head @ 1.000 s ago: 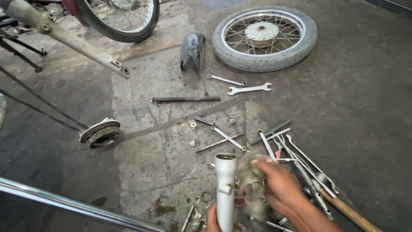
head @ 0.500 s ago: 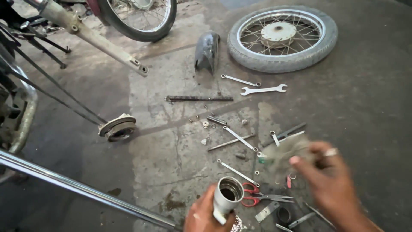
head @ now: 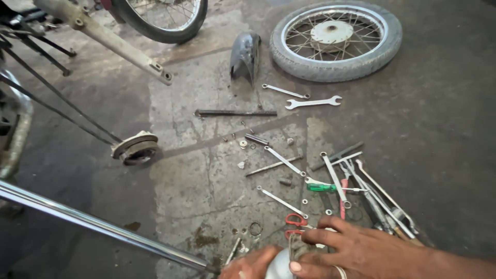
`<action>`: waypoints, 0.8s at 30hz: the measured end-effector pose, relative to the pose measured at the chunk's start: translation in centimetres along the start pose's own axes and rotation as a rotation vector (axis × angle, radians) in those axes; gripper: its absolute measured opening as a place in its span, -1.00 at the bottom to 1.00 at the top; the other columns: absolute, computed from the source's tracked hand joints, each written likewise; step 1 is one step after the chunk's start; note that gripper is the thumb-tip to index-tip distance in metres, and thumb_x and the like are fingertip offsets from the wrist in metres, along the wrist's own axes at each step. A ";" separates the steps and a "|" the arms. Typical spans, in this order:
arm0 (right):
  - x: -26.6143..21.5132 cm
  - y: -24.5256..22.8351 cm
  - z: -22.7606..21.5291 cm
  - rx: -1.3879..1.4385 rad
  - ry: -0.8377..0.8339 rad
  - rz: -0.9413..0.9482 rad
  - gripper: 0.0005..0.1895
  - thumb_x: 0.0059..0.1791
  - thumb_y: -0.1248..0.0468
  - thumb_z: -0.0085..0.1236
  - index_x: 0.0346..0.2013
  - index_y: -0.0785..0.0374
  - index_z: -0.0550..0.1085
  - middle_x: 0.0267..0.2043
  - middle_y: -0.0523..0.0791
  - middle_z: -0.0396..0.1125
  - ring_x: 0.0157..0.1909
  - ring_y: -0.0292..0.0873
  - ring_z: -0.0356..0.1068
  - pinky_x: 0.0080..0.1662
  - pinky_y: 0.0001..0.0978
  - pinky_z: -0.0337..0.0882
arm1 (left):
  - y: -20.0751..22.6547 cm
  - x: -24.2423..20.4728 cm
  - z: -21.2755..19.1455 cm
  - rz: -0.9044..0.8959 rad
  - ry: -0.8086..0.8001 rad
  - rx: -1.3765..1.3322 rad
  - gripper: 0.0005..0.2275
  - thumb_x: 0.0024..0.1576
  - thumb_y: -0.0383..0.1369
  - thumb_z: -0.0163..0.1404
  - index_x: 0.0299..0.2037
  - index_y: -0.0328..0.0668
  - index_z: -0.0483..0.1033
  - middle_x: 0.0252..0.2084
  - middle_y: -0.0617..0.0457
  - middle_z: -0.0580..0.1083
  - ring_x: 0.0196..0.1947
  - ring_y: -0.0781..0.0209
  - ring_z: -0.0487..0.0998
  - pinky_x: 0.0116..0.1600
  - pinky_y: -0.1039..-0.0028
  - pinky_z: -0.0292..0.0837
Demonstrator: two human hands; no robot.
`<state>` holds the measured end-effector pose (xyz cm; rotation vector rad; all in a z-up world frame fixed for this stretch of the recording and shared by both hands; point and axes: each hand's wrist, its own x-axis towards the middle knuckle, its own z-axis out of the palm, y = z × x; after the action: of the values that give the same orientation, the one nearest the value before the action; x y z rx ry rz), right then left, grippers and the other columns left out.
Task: Cleaning and inspecting motorcycle front fork components after disassembly.
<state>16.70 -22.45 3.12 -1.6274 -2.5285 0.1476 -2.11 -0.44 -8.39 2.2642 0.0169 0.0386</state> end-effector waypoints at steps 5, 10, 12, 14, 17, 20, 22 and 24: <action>-1.5 -2.2 5.2 0.507 -0.126 0.487 -0.28 0.13 0.12 -0.02 0.55 -0.07 -0.05 0.27 -0.09 0.27 0.34 -0.05 0.26 0.31 -0.17 0.24 | 1.0 0.0 2.1 -0.109 0.064 0.208 -0.76 0.15 -0.18 0.06 0.00 0.15 0.49 -0.16 0.02 0.58 -0.21 0.05 0.69 -0.22 0.16 0.54; -1.2 -3.4 4.9 1.649 0.389 0.753 -0.12 -0.07 0.34 0.05 0.52 0.10 -0.03 0.28 0.02 0.30 0.29 -0.01 0.36 0.34 -0.16 0.21 | 1.1 -0.1 3.1 -0.262 -0.019 0.462 -0.75 0.11 -0.20 0.03 0.01 0.34 0.52 -0.21 0.10 0.53 -0.32 0.06 0.66 -0.28 0.10 0.50; -1.8 -3.3 4.3 2.011 0.636 0.749 -0.12 -0.13 0.45 0.03 0.49 0.21 0.04 0.36 0.05 0.28 0.34 -0.02 0.31 0.35 -0.12 0.16 | 1.1 -0.4 1.7 -0.096 0.236 0.397 -0.69 0.08 -0.31 -0.02 0.04 0.23 0.54 -0.19 0.11 0.55 -0.31 0.07 0.67 -0.26 0.19 0.53; -5.9 -3.4 4.0 2.049 0.908 0.555 -0.30 -0.02 0.43 -0.01 0.44 0.37 0.12 0.26 0.19 0.31 0.27 0.16 0.34 0.28 0.09 0.21 | 0.7 -1.6 1.6 -0.053 0.288 0.341 -0.69 0.09 -0.33 -0.03 0.04 0.17 0.54 -0.20 0.10 0.56 -0.28 0.07 0.67 -0.24 0.22 0.54; -4.6 -3.8 -1.6 1.529 1.396 0.569 -0.42 0.01 0.45 -0.04 0.36 0.39 0.22 0.15 0.19 0.36 0.19 0.19 0.39 0.20 0.18 0.34 | 1.1 -1.9 0.4 -0.005 0.348 0.244 -0.70 0.09 -0.31 0.00 0.04 0.09 0.54 -0.20 0.07 0.57 -0.23 0.04 0.67 -0.19 0.23 0.55; -2.3 -4.5 -2.7 0.673 1.229 0.714 -0.39 -0.09 0.42 0.06 0.29 0.26 0.30 0.15 0.03 0.40 0.19 0.06 0.44 0.18 -0.02 0.43 | 1.5 -2.5 -0.2 -0.036 0.303 0.157 -0.71 0.10 -0.25 0.06 0.04 0.05 0.52 -0.16 0.03 0.58 -0.17 -0.03 0.67 -0.15 0.19 0.54; -1.9 -4.3 -0.4 0.343 0.909 0.662 -0.41 -0.10 0.36 0.16 0.25 0.26 0.34 0.17 0.00 0.42 0.20 0.07 0.45 0.18 -0.10 0.44 | 1.5 -2.0 -0.3 -0.041 0.275 0.106 -0.70 0.10 -0.24 0.07 0.04 0.03 0.51 -0.13 0.01 0.58 -0.14 -0.06 0.66 -0.14 0.17 0.54; -0.8 -4.3 3.6 0.426 0.313 0.309 -0.47 0.08 0.36 -0.03 0.38 0.13 0.29 0.33 0.09 0.28 0.32 0.12 0.35 0.23 -0.04 0.37 | 1.3 -2.0 -0.4 -0.067 0.183 0.086 -0.68 0.09 -0.26 0.05 0.07 0.00 0.47 -0.07 -0.04 0.56 -0.11 -0.11 0.64 -0.14 0.14 0.52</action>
<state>12.60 -24.94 0.19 -1.6901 -1.8517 0.3965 -4.15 -0.99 -7.20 2.3370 0.1947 0.2124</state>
